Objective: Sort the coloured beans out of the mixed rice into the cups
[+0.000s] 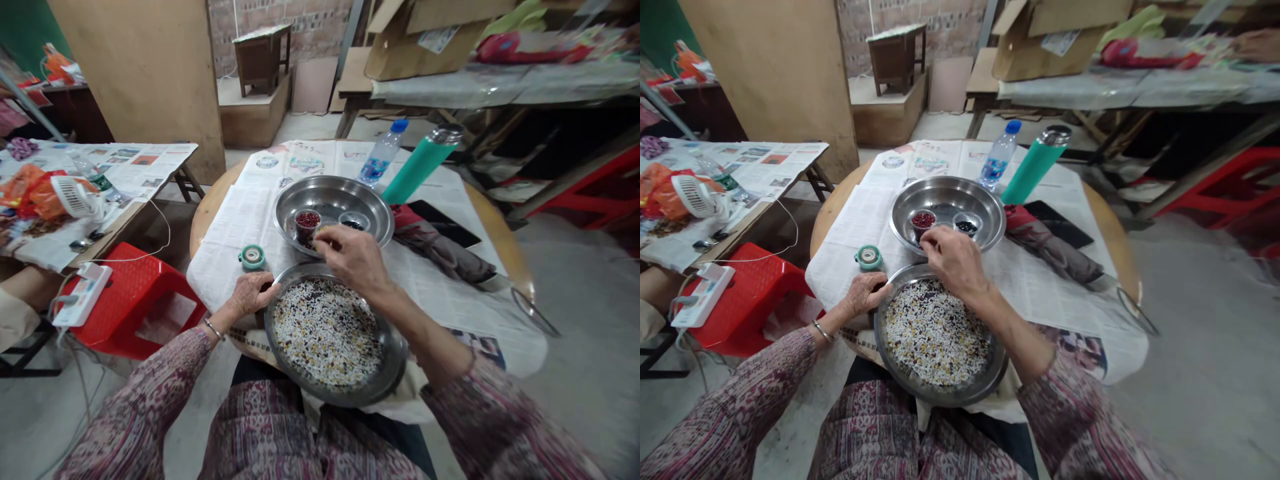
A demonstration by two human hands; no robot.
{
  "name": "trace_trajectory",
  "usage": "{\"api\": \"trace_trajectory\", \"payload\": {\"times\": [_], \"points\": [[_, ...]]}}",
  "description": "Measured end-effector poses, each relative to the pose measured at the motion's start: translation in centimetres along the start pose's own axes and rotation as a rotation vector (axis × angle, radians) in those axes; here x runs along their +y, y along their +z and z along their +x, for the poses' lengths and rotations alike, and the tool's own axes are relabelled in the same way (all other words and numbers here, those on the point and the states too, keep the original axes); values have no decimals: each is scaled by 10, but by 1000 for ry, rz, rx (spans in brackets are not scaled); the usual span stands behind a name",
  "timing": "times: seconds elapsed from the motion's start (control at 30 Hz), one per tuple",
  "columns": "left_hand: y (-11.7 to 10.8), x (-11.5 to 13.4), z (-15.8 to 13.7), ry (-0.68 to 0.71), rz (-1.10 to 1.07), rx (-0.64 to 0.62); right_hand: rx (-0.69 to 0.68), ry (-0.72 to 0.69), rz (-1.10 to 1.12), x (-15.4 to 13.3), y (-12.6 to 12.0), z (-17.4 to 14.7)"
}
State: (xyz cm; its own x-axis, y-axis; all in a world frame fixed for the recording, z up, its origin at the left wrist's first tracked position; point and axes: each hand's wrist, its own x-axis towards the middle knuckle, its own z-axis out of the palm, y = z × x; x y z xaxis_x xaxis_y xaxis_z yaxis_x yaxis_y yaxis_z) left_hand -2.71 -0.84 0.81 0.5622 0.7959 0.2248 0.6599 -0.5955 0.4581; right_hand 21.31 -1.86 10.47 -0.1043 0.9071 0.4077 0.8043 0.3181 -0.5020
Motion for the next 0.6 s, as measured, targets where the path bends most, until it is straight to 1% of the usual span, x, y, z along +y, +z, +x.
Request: {"api": "trace_trajectory", "payload": {"times": [0.07, 0.13, 0.2, 0.4, 0.6], "points": [[0, 0, 0, 3, -4, 0, 0, 58, -62, 7, 6, 27], [0, 0, -1, 9, -8, 6, -40, 65, -106, 14, 15, 47], [2, 0, -1, 16, -9, 15, -78, 58, -145, 19, 25, 60], [7, -4, -1, 13, 18, 14, -135, 42, -285, 26, 45, 72], [8, -4, -1, 7, 21, 13, -161, 48, -371, 28, 51, 77]]}}
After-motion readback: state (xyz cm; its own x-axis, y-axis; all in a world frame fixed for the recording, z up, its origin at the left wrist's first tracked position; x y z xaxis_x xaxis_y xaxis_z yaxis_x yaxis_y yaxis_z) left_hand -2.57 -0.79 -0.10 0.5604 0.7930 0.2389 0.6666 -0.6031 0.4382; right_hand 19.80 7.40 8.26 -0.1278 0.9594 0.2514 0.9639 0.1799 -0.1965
